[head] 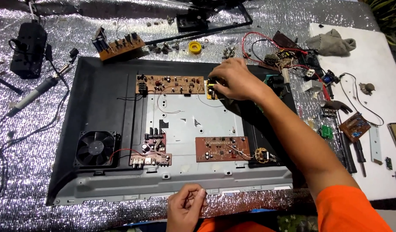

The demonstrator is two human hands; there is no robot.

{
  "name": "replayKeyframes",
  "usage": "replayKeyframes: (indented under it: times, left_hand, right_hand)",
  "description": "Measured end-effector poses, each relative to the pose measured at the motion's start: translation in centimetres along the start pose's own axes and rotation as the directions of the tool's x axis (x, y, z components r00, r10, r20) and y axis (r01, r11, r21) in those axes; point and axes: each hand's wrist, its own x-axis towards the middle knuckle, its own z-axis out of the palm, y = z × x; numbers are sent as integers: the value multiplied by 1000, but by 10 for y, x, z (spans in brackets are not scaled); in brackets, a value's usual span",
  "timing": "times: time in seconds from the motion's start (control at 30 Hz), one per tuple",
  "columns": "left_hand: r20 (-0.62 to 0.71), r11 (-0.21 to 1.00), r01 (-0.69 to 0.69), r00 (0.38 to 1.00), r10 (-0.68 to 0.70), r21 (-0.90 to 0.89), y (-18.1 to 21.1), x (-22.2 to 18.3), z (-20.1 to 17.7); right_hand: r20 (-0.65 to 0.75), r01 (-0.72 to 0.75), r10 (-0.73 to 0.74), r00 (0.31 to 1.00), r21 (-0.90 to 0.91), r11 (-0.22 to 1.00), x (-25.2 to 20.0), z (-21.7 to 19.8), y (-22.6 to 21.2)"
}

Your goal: Inspecting and installing various circuit boards into the chassis of a disassembled television.

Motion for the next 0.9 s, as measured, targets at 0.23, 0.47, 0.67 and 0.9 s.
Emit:
replayKeyframes:
  times: [0.23,0.47,0.67,0.9]
  left_hand:
    - [-6,999,-43,999,43,19,-4,0,-1]
    - [0,999,-46,999,46,6,-6,0,0]
    - [0,1000,-9,1000,9,13,-5,-1,0]
    - [3,1000,11,1000,-11,21,-2,-1,-1]
  right_hand:
    - [16,-6,7,1000,-35,999,3,3,7]
    - [18,-32,33,999,-54,998,3,1,6]
    - [45,-56,56,997,0,998,-2,-13,3]
    - [-146,-149,158,977,75,986,-12,-36,18]
